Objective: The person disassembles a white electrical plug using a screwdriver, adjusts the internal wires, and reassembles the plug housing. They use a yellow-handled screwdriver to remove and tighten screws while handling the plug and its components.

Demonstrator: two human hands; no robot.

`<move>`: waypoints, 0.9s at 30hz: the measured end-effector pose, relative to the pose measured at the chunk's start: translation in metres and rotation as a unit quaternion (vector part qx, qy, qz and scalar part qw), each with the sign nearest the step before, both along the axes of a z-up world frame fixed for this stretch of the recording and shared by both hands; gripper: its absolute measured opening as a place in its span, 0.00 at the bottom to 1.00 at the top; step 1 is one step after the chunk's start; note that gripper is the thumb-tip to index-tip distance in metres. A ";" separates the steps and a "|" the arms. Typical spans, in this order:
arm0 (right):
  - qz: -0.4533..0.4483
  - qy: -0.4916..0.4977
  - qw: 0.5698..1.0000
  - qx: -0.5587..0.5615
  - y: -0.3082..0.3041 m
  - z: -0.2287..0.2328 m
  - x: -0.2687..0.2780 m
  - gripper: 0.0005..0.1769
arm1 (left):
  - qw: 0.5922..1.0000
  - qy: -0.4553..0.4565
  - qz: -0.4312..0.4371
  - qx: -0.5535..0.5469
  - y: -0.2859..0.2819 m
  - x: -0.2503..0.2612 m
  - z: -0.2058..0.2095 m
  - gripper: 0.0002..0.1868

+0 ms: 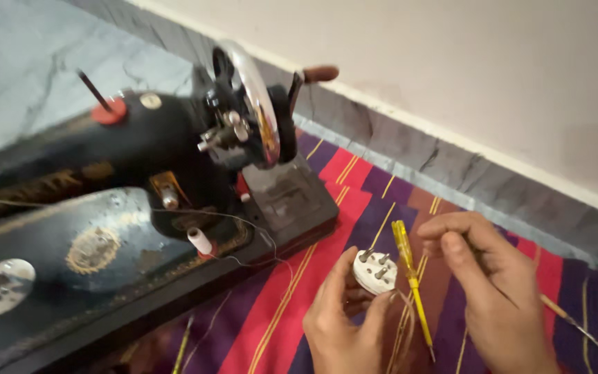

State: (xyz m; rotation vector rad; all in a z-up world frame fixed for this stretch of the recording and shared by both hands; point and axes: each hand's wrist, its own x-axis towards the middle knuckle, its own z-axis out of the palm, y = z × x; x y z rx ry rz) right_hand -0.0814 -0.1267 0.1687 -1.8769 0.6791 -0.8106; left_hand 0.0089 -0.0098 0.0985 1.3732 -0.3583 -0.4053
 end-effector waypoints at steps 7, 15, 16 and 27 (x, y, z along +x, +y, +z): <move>0.045 -0.013 0.979 0.199 0.006 -0.016 -0.017 0.16 | 0.993 0.056 -0.070 -0.071 0.002 -0.013 0.016 0.33; 0.034 -0.096 0.970 0.222 0.038 -0.026 -0.069 0.15 | 0.957 0.089 -0.238 -0.138 0.005 -0.040 0.007 0.40; 0.028 -0.105 0.969 0.224 0.040 -0.026 -0.072 0.15 | 0.954 0.100 -0.250 -0.133 0.007 -0.042 0.006 0.40; -0.029 -0.025 0.986 0.163 -0.029 -0.064 -0.092 0.13 | 0.968 0.180 -0.171 -0.025 0.032 -0.008 0.021 0.26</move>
